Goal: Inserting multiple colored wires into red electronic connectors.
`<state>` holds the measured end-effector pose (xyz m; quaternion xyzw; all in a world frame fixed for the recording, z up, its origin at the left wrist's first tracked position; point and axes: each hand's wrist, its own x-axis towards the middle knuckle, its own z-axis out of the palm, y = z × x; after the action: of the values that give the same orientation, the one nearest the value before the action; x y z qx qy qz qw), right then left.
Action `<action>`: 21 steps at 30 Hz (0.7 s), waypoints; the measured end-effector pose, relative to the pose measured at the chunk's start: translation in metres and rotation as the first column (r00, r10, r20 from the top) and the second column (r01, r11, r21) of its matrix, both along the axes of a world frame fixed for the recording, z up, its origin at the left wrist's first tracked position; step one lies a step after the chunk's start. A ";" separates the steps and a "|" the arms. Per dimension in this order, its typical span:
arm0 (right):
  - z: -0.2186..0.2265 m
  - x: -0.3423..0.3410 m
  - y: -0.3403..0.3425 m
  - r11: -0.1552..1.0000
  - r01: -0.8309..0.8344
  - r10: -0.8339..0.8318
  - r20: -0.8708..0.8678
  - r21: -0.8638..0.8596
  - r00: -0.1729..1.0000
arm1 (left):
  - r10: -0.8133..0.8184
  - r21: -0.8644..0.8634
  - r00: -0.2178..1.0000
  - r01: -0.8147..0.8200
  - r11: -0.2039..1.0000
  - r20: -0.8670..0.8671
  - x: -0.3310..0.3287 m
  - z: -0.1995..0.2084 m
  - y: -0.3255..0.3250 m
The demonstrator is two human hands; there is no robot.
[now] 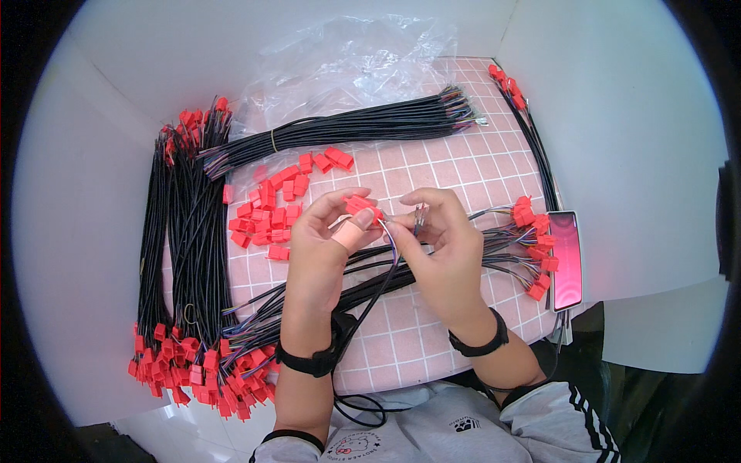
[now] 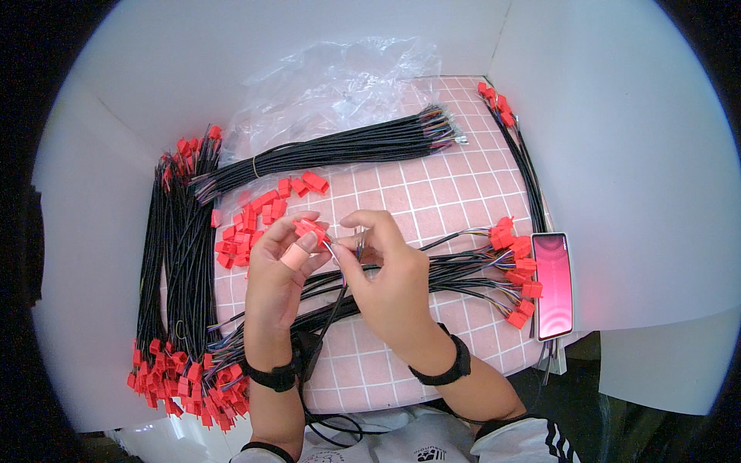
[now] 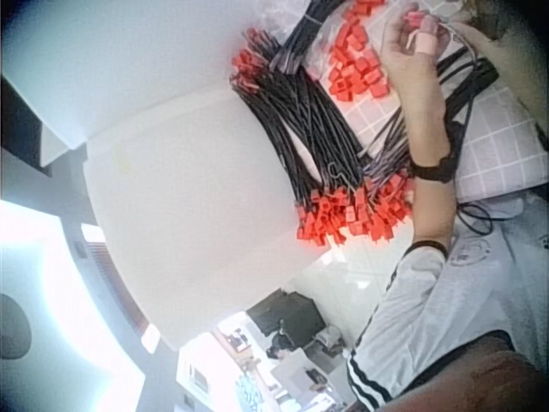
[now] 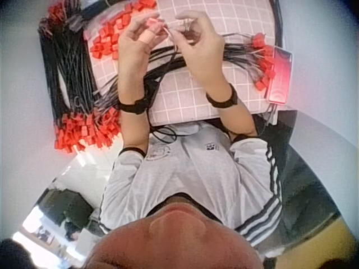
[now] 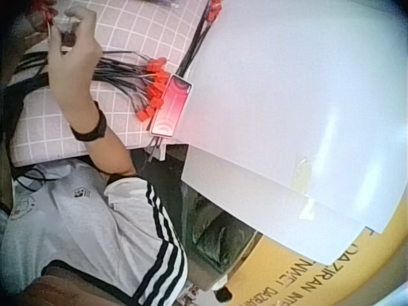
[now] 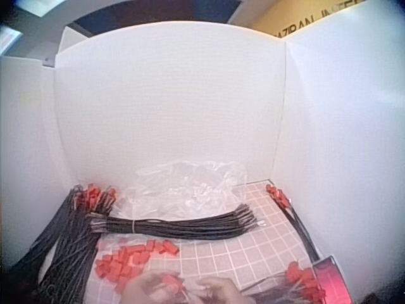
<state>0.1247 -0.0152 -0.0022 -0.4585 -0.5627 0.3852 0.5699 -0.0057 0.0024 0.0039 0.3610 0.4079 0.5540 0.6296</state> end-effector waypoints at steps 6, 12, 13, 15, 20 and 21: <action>0.006 0.002 0.004 0.983 -0.108 0.037 -0.409 -0.152 0.912 | 0.006 -0.008 0.998 -0.005 1.000 0.069 -0.002 -0.002 0.000; 0.003 0.005 0.004 0.987 -0.095 0.052 -0.296 -0.133 0.954 | -0.011 0.003 0.997 0.011 1.000 0.075 -0.004 -0.004 0.001; 0.003 0.005 0.003 0.986 -0.104 0.064 -0.279 -0.133 0.958 | -0.015 0.002 0.998 0.015 1.000 0.066 -0.003 -0.004 0.001; 0.003 0.004 0.003 0.992 -0.083 0.060 -0.228 -0.095 0.972 | -0.012 0.002 0.998 0.012 1.000 0.057 -0.002 -0.002 0.001; -0.005 0.000 0.001 0.999 0.009 -0.005 -0.090 0.046 0.996 | 0.000 0.001 1.000 0.000 1.000 -0.004 0.004 0.000 -0.005; -0.004 0.000 0.000 1.000 0.001 0.001 -0.091 0.024 0.996 | 0.004 0.013 1.000 -0.004 1.000 -0.001 0.004 -0.001 -0.005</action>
<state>0.1251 -0.0150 -0.0065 -0.4335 -0.5407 0.3990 0.6005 -0.0016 -0.0026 0.0030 0.3646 0.4054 0.5577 0.6259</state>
